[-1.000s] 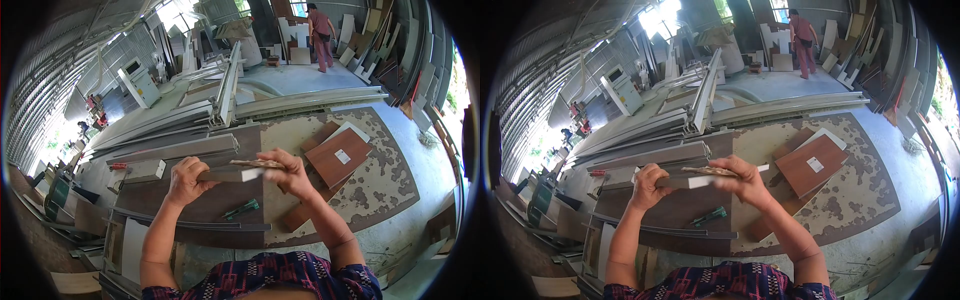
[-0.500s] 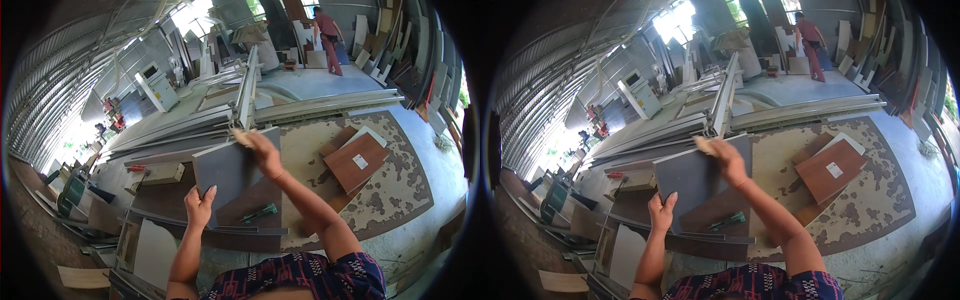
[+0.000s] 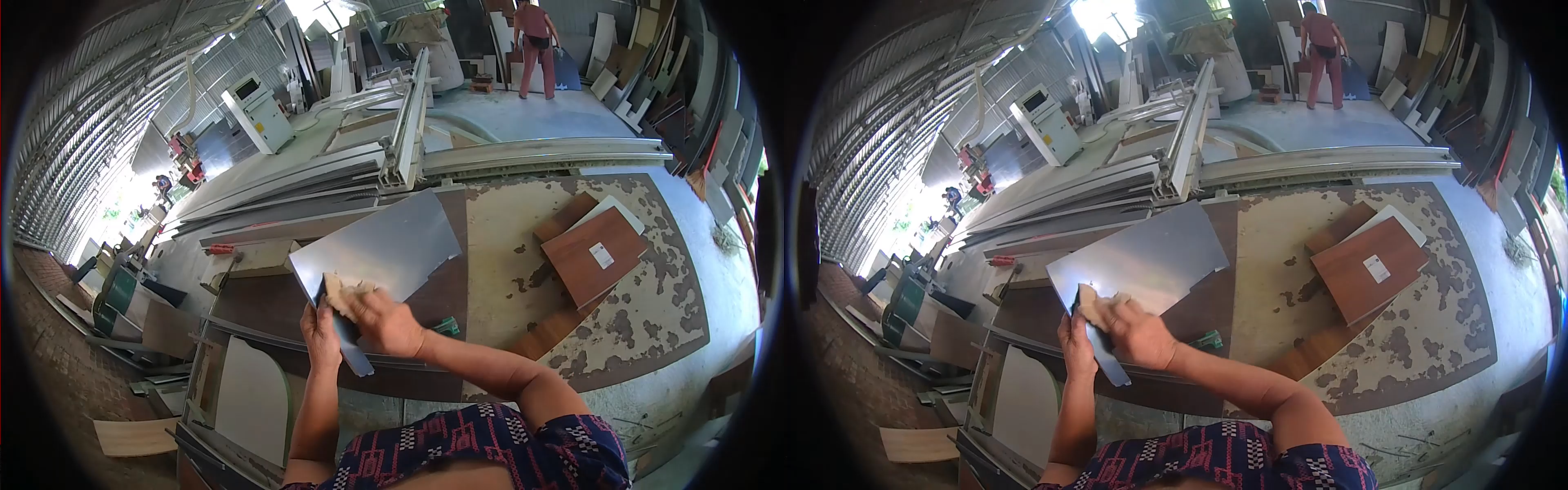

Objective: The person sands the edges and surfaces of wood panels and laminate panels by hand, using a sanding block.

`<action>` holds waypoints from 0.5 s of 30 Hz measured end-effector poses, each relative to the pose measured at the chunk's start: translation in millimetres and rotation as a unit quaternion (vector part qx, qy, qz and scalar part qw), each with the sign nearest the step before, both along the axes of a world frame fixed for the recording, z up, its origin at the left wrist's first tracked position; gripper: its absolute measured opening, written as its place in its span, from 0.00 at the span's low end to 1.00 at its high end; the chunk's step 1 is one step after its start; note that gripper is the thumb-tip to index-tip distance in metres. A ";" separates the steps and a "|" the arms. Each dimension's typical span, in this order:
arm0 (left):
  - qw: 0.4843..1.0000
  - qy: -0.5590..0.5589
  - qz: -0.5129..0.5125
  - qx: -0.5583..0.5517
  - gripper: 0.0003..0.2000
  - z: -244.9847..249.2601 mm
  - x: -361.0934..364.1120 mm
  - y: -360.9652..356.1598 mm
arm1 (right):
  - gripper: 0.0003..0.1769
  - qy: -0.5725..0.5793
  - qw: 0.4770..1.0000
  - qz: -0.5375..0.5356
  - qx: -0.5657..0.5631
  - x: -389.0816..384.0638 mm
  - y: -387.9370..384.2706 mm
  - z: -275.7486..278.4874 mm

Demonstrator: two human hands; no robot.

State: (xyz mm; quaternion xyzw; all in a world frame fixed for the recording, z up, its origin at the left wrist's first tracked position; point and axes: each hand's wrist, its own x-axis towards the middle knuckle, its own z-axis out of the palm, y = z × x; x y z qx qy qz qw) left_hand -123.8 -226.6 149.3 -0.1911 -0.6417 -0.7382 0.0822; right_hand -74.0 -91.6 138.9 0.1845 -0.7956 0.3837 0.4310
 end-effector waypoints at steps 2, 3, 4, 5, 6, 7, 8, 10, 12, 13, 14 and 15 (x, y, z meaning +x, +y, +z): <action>0.999 -0.025 0.024 -0.010 0.13 -4.3 1.5 -5.6 | 0.29 -0.024 0.997 -0.070 0.005 -29.4 23.9 -32.3; 0.999 -0.038 0.035 -0.016 0.12 -6.0 2.2 -7.3 | 0.25 -0.043 0.996 -0.077 -0.015 -49.1 45.7 -54.6; 0.998 -0.055 0.026 0.002 0.10 -5.6 4.0 -7.2 | 0.22 -0.100 0.979 -0.179 -0.001 -57.4 66.2 -63.5; 0.998 -0.056 0.025 0.005 0.10 -5.6 6.3 -7.3 | 0.20 -0.164 0.959 -0.230 -0.030 -68.4 87.4 -77.2; 0.998 -0.057 0.024 0.008 0.09 -5.6 8.4 -7.3 | 0.19 -0.211 0.940 -0.254 -0.083 -80.3 112.2 -94.1; 0.998 -0.057 0.022 0.010 0.09 -6.2 9.6 -7.3 | 0.18 -0.293 0.905 -0.294 -0.092 -89.4 135.3 -110.5; 0.997 -0.066 0.023 0.019 0.09 -8.3 11.1 -8.0 | 0.18 -0.315 0.892 -0.284 -0.155 -90.5 153.3 -122.7; 0.996 -0.081 0.023 0.035 0.08 -12.6 12.4 -9.4 | 0.19 -0.353 0.882 -0.290 -0.112 -86.5 155.9 -121.1; 0.998 -0.064 -0.002 0.026 0.09 -7.6 18.0 -5.7 | 0.18 -0.247 0.932 -0.256 -0.071 -74.5 116.0 -109.1; 0.998 -0.057 -0.014 0.021 0.10 -6.9 20.6 -4.8 | 0.18 -0.171 0.959 -0.224 -0.036 -59.8 85.4 -86.7; 0.996 -0.068 -0.049 0.020 0.13 -10.7 18.7 -9.2 | 0.20 -0.093 0.980 -0.176 -0.021 -48.8 59.0 -67.2; 0.995 -0.071 -0.060 0.019 0.14 -11.7 20.0 -10.7 | 0.22 -0.014 0.992 -0.126 -0.007 -39.3 37.7 -46.9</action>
